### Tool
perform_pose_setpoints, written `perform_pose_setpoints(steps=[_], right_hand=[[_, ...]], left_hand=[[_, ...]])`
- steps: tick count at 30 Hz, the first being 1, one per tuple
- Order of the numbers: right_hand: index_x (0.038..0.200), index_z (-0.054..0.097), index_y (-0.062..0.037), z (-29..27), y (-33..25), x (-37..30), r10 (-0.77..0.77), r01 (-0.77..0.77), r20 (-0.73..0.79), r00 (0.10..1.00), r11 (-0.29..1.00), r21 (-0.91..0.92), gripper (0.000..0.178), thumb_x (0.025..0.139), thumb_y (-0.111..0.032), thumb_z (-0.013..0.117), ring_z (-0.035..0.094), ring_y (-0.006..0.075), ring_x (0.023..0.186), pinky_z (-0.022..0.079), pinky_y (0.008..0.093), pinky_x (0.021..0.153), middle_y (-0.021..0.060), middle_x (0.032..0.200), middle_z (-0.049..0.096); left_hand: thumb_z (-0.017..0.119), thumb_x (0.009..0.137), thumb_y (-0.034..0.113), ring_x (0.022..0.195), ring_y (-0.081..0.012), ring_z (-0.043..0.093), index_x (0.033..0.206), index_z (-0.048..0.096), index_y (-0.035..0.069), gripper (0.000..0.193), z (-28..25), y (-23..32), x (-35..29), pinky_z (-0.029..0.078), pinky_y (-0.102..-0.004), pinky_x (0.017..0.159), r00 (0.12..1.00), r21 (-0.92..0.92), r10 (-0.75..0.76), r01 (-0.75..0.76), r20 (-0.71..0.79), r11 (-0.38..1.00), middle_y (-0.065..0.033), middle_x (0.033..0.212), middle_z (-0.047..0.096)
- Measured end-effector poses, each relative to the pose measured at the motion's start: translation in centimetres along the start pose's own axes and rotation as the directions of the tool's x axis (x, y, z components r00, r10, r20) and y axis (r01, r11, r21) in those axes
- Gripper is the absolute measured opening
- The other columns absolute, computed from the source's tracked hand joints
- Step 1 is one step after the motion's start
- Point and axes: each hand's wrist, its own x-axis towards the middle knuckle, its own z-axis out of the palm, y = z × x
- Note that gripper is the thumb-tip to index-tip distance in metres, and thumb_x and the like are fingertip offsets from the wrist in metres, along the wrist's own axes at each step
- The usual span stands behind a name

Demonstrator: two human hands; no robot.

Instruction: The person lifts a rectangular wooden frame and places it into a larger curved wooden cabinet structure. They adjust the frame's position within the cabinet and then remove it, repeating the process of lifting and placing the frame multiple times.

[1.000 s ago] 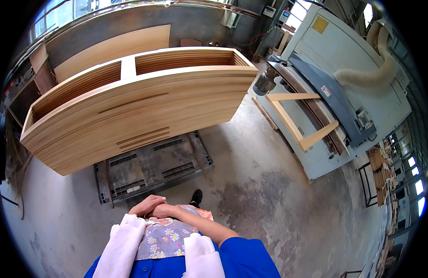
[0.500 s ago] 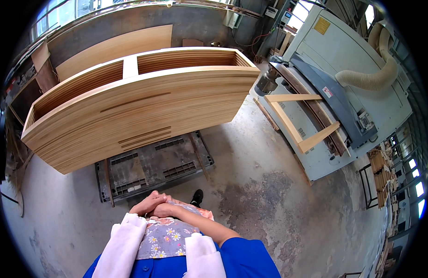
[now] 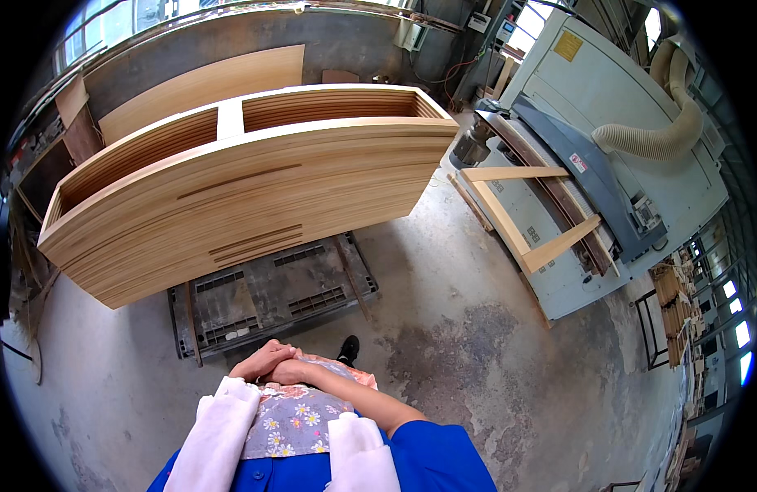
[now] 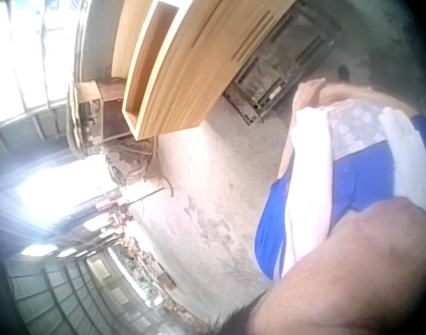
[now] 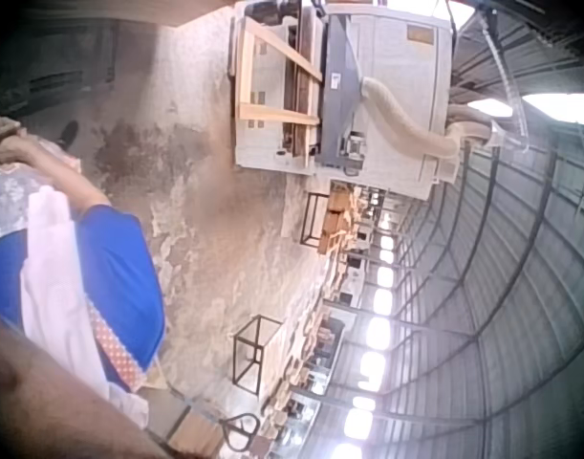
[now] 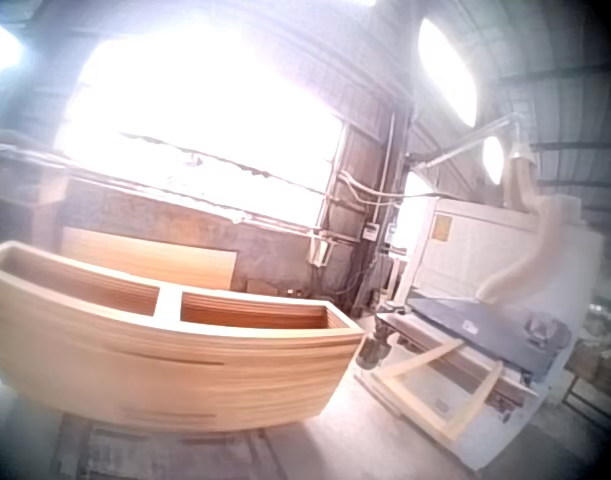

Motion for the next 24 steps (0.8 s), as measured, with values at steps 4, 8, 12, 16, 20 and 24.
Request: perform_pose_setpoints(steps=[4, 8, 12, 16, 20, 24], right_hand=[[0.108, 0.066, -0.009, -1.3, -3.7, -1.4, 0.16, -0.16, -0.021, 0.987, 0.987, -0.012, 0.034, 0.09, -0.032, 0.049, 0.058, 0.029, 0.102, 0.042, 0.0357, 0.09, 0.0146, 0.109, 0.064], [0.11, 0.064, -0.0091, -0.7, -1.8, -0.9, 0.113, -0.113, -0.004, 0.994, 0.993, -0.033, 0.036, 0.09, -0.034, 0.048, 0.057, 0.0292, 0.104, 0.042, 0.0362, 0.091, 0.0153, 0.111, 0.063], [0.111, 0.063, -0.0087, -0.7, -2.1, -1.4, 0.097, -0.098, -0.024, 0.995, 0.995, -0.028, 0.039, 0.09, -0.038, 0.048, 0.057, 0.0287, 0.104, 0.042, 0.0363, 0.09, 0.0159, 0.11, 0.063], [0.108, 0.065, -0.0073, 0.0, -1.3, -1.7, 0.128, -0.128, -0.085, 0.988, 0.992, 0.003, 0.038, 0.09, -0.037, 0.049, 0.058, 0.0277, 0.103, 0.043, 0.0351, 0.089, 0.0152, 0.107, 0.064], [0.11, 0.065, -0.0085, -0.1, -2.4, -2.5, 0.102, -0.098, -0.068, 0.992, 0.993, 0.059, 0.034, 0.09, -0.032, 0.05, 0.056, 0.0293, 0.105, 0.041, 0.0356, 0.092, 0.0137, 0.112, 0.063], [0.111, 0.064, -0.0089, 1.9, 0.0, -2.6, 0.09, -0.082, -0.12, 0.989, 0.994, 0.07, 0.034, 0.09, -0.032, 0.05, 0.056, 0.0295, 0.106, 0.042, 0.0358, 0.092, 0.0145, 0.113, 0.062]], left_hand=[[0.05, 0.092, 0.031, 0.081, -0.0171, 0.06, 0.096, 0.066, -0.004, 0.038, 0.2, -1.1, 0.0, 0.046, -0.0283, 0.076, 0.997, -0.042, -0.065, 0.064, -0.042, 0.997, -0.0119, 0.087, 0.067], [0.051, 0.091, 0.032, 0.082, -0.0161, 0.06, 0.095, 0.066, -0.003, 0.038, 0.4, -1.9, 0.5, 0.046, -0.028, 0.077, 0.994, -0.02, -0.088, 0.087, -0.062, 0.996, -0.0114, 0.088, 0.067], [0.05, 0.091, 0.032, 0.086, -0.0172, 0.06, 0.097, 0.066, -0.002, 0.038, 0.5, 0.6, -0.3, 0.045, -0.0276, 0.08, 0.998, -0.012, -0.057, 0.057, 0.021, 0.998, -0.012, 0.092, 0.067], [0.047, 0.091, 0.024, 0.075, -0.0153, 0.056, 0.088, 0.067, -0.001, 0.032, 1.6, 3.2, -1.0, 0.044, -0.027, 0.074, 0.999, 0.04, -0.021, 0.023, -0.038, 0.999, -0.0068, 0.079, 0.065], [0.048, 0.092, 0.027, 0.077, -0.016, 0.05, 0.086, 0.067, 0.002, 0.032, 2.0, 4.2, -1.3, 0.039, -0.0292, 0.078, 0.998, 0.131, 0.063, -0.06, -0.02, 0.99, -0.0062, 0.08, 0.065], [0.05, 0.093, 0.03, 0.077, -0.0139, 0.053, 0.088, 0.068, 0.001, 0.034, 2.9, 4.2, -1.5, 0.042, -0.0283, 0.075, 0.999, 0.04, -0.035, 0.034, 0.024, 0.999, -0.0062, 0.081, 0.065]])
